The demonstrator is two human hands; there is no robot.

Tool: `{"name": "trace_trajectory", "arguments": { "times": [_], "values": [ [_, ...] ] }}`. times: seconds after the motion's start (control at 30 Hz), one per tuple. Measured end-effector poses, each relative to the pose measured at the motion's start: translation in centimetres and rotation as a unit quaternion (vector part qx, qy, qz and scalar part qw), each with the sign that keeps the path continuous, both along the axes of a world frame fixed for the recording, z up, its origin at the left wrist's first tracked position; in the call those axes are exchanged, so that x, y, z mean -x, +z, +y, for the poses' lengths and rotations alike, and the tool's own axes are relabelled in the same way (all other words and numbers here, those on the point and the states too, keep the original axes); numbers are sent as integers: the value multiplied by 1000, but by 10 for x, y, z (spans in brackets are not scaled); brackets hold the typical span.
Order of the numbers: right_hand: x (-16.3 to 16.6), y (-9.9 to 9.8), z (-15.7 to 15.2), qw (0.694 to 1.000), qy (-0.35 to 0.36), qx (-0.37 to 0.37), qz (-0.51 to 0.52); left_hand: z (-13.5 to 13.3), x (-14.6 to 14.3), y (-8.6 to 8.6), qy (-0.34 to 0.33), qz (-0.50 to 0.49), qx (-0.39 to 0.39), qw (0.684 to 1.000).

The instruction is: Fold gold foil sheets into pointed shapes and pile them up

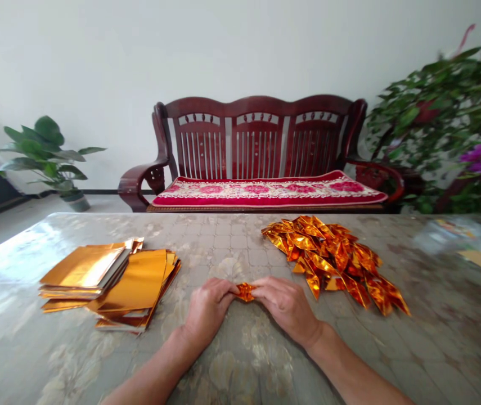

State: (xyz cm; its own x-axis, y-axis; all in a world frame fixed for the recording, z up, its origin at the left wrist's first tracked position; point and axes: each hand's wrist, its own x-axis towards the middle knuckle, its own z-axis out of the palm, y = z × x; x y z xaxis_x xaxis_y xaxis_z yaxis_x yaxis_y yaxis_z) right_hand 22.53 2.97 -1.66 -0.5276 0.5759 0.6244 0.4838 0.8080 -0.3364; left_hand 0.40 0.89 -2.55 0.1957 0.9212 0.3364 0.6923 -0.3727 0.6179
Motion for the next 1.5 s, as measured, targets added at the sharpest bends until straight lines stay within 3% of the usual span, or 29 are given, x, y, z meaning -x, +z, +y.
{"name": "trace_trajectory", "arguments": {
  "times": [0.17, 0.5, 0.93, 1.13, 1.5],
  "values": [
    [-1, 1, 0, 1000, -13, -10, -20, 1, 1, 6, -16, 52, -38, 998],
    [-2, 2, 0, 1000, -15, -10, -20, 1, 5, 1, -47, 43, -26, 998],
    [-2, -5, 3, 998, -10, 61, 25, 4, 4, -1, -67, -54, -12, 996],
    [-1, -4, 3, 996, -5, 64, 69, 5, 3, 0, -41, -70, -2, 997],
    [1, -11, 3, 982, -12, 148, 116, 5, -1, 1, -8, -104, 55, 993]
  ]
}}
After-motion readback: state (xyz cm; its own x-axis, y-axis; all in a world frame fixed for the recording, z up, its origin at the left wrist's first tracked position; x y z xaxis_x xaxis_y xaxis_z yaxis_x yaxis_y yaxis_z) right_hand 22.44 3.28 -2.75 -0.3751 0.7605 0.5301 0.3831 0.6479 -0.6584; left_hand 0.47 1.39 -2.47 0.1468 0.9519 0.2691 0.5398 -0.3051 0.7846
